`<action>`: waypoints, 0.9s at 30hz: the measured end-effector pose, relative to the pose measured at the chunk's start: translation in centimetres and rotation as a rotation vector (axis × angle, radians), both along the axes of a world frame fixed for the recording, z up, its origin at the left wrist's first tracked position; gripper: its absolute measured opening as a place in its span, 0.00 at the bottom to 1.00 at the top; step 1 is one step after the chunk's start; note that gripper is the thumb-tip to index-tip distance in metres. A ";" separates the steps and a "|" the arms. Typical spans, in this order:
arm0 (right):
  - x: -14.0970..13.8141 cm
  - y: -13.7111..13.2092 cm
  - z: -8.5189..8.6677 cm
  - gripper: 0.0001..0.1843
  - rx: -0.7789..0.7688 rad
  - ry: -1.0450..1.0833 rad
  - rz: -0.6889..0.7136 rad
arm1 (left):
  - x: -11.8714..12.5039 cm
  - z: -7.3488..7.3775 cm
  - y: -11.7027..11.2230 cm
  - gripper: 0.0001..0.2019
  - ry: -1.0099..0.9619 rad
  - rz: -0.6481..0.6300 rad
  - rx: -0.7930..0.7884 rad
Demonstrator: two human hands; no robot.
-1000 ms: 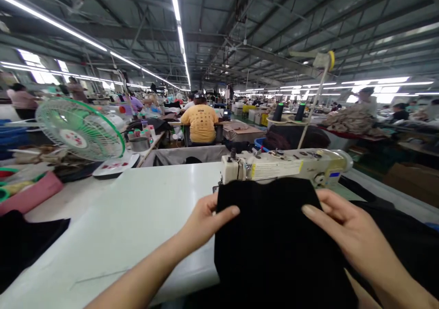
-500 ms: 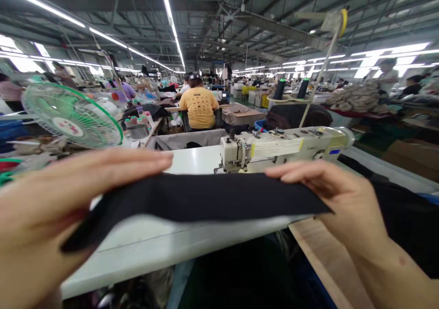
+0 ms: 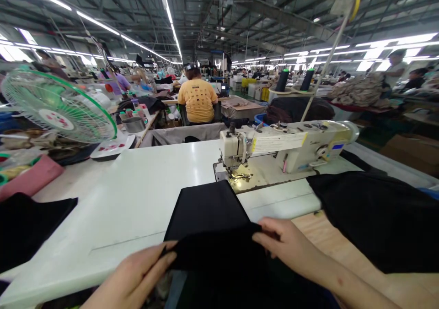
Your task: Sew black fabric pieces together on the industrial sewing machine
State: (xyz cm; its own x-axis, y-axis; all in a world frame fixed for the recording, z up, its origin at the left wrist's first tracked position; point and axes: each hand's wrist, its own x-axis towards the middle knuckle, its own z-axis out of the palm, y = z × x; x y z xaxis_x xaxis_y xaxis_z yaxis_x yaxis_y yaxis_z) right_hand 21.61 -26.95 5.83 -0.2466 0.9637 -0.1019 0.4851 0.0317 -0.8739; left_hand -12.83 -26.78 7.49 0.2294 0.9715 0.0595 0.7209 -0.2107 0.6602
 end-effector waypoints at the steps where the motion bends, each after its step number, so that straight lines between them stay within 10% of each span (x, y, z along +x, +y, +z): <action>1: -0.6 1.5 -0.5 0.14 0.035 0.015 -0.023 | 0.3 0.1 1.5 0.12 0.031 0.023 -0.005; 7: -4.6 10.5 -3.5 0.11 0.347 -0.208 -0.178 | 2.3 -1.7 9.9 0.16 0.385 0.187 0.138; 14: -6.1 14.7 -5.5 0.08 0.234 -0.264 -0.242 | 1.8 -4.9 16.0 0.04 0.229 0.149 0.071; 20: -5.9 14.1 -5.6 0.12 0.253 -0.140 -0.254 | 2.6 -4.5 14.7 0.03 0.048 0.160 0.087; 27: -2.5 9.0 -3.3 0.10 0.079 0.330 -0.224 | 3.8 -1.8 10.1 0.12 -0.807 0.207 -0.087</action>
